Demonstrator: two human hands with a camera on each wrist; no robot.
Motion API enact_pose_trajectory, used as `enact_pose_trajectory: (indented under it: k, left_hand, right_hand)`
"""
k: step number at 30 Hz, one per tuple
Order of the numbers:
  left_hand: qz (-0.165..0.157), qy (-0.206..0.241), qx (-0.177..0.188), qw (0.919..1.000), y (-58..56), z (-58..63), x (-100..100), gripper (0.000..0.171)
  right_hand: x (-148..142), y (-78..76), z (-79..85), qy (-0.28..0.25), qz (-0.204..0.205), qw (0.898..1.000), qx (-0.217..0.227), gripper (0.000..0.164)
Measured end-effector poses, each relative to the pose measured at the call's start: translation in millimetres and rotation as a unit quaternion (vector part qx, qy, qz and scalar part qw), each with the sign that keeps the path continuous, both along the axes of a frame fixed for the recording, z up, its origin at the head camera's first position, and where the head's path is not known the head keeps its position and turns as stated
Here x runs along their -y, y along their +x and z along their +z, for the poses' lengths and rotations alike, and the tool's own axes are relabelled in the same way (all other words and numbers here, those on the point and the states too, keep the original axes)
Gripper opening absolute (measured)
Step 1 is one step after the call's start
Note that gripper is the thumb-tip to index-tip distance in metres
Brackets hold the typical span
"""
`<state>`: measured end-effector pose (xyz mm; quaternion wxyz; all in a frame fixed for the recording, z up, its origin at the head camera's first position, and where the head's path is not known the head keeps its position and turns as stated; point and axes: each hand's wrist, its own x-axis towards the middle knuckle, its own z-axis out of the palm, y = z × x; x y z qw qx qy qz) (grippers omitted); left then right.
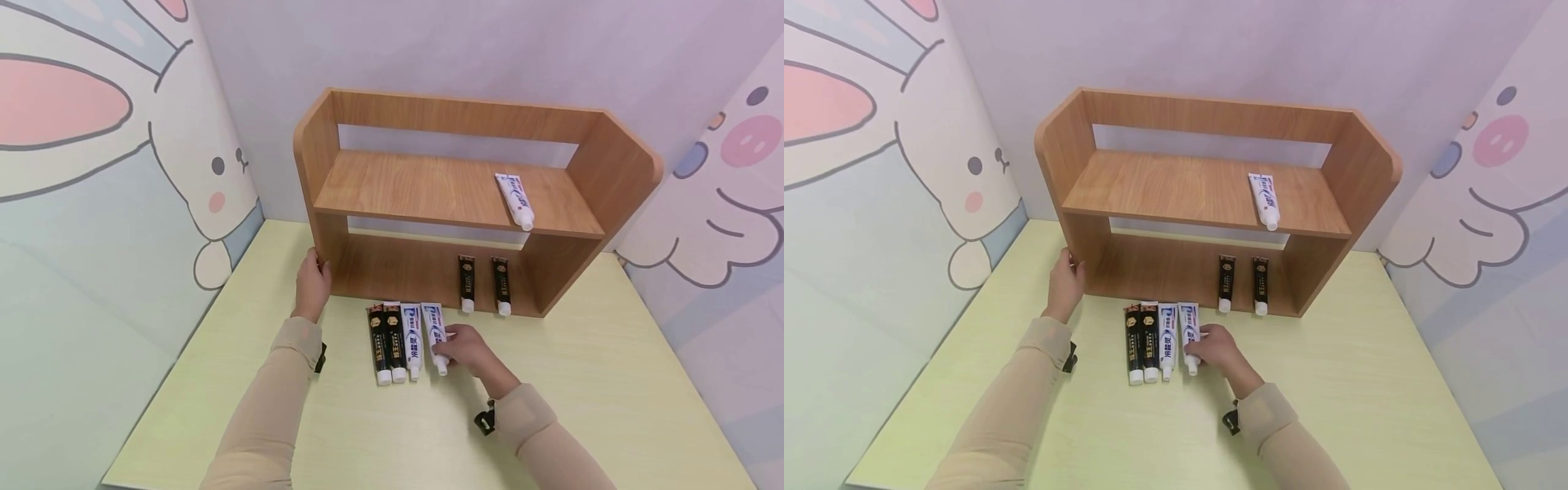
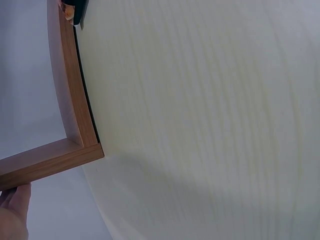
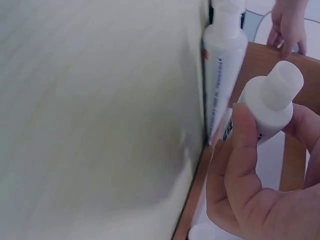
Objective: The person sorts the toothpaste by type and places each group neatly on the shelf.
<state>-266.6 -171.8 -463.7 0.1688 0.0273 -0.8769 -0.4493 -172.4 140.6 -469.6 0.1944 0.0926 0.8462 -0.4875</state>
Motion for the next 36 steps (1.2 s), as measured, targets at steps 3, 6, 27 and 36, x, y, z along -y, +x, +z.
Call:
enact_pose_trajectory:
  k: [3, 6, 27, 36]
  left_hand:
    - [-0.001, 0.002, -0.002, 1.0, -0.9, -0.3, 0.6, 0.033]
    - [-0.002, 0.005, -0.005, 1.0, -1.2, -0.5, 1.2, 0.033]
    - [-0.008, 0.001, -0.015, 0.9998, 3.5, 2.6, -0.1, 0.036]
    - [-0.008, 0.001, -0.016, 0.9998, 4.0, 1.6, 0.6, 0.035]
  right_hand:
    - [-2.9, 1.0, 9.0, -0.009, 0.003, 1.0, -0.008, 0.058]
    - [-5.1, 1.4, 19.3, -0.012, 0.007, 1.0, -0.015, 0.058]
    - [-9.9, 2.0, 74.6, -0.044, 0.032, 0.996, -0.064, 0.06]
    - [-10.1, -0.8, 94.8, -0.031, 0.045, 0.993, -0.102, 0.061]
